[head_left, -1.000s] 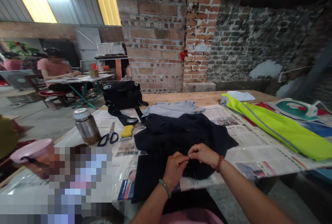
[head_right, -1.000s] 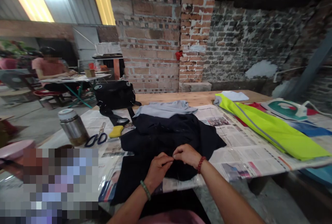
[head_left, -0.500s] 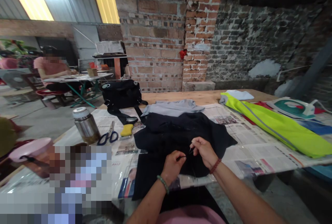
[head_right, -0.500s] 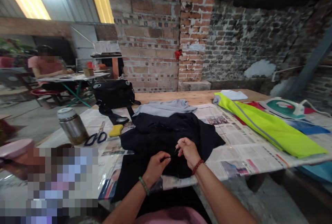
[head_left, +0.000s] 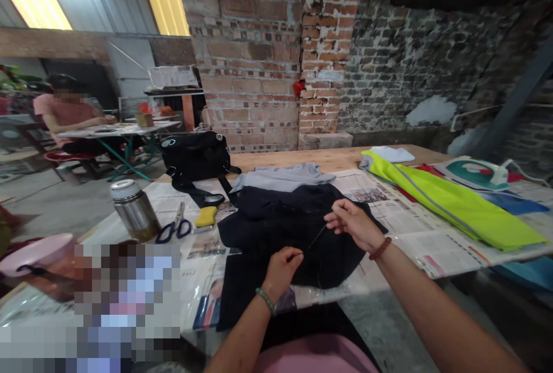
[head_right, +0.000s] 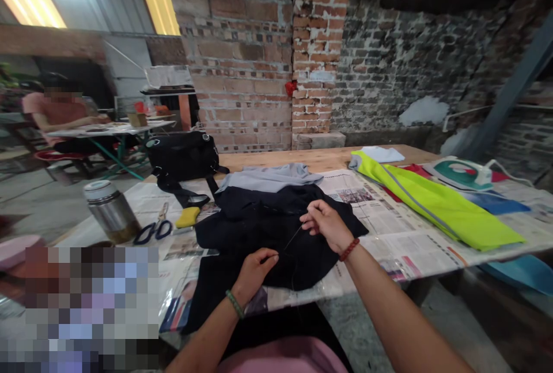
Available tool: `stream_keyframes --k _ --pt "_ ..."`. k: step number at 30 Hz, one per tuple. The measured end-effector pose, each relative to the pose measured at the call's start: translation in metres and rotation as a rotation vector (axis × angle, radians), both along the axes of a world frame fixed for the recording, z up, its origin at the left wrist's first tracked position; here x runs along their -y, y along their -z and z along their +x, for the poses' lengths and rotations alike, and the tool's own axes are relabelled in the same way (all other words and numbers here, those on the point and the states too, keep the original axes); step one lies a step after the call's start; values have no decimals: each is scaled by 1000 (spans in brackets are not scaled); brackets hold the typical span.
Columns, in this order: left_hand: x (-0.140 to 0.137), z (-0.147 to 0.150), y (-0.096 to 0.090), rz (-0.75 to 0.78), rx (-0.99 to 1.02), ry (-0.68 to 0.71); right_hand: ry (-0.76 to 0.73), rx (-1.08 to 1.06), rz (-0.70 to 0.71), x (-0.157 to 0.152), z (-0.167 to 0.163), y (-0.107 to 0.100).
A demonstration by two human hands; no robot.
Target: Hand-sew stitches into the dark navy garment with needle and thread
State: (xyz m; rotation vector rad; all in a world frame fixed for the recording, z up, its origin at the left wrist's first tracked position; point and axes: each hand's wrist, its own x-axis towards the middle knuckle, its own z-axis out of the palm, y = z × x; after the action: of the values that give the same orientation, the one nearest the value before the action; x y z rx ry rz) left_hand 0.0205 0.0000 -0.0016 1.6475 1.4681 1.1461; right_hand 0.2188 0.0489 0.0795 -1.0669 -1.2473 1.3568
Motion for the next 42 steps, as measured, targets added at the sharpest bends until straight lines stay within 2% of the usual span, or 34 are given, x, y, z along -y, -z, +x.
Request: stream_keyframes --k 4,8,15,22,29,34,36,38,40,42 --pt "0 0 1 -4 5 1 32 -265 -17 -8 9 -9" --pt "0 -1 1 -3 8 3 96 -354 8 -21 24 -23" --pt "-1 -1 2 -12 13 7 189 -343 55 -48 55 -51" --pt "-1 -1 1 -18 13 -2 273 -295 175 -64 74 -84" --pt "-1 -1 1 -26 23 -4 365 -236 342 -73 87 -106" --pt "-1 -1 0 -33 40 -3 384 -207 357 -70 89 -118" --pt "-2 -1 0 -40 50 -5 356 -175 364 -62 81 -114" --pt "-2 -1 1 -49 64 -12 275 -86 363 -46 67 -101" --pt "-2 0 2 -61 80 -21 166 84 344 -24 47 -74" --pt "-1 0 3 -73 95 -27 66 300 256 3 24 -37"
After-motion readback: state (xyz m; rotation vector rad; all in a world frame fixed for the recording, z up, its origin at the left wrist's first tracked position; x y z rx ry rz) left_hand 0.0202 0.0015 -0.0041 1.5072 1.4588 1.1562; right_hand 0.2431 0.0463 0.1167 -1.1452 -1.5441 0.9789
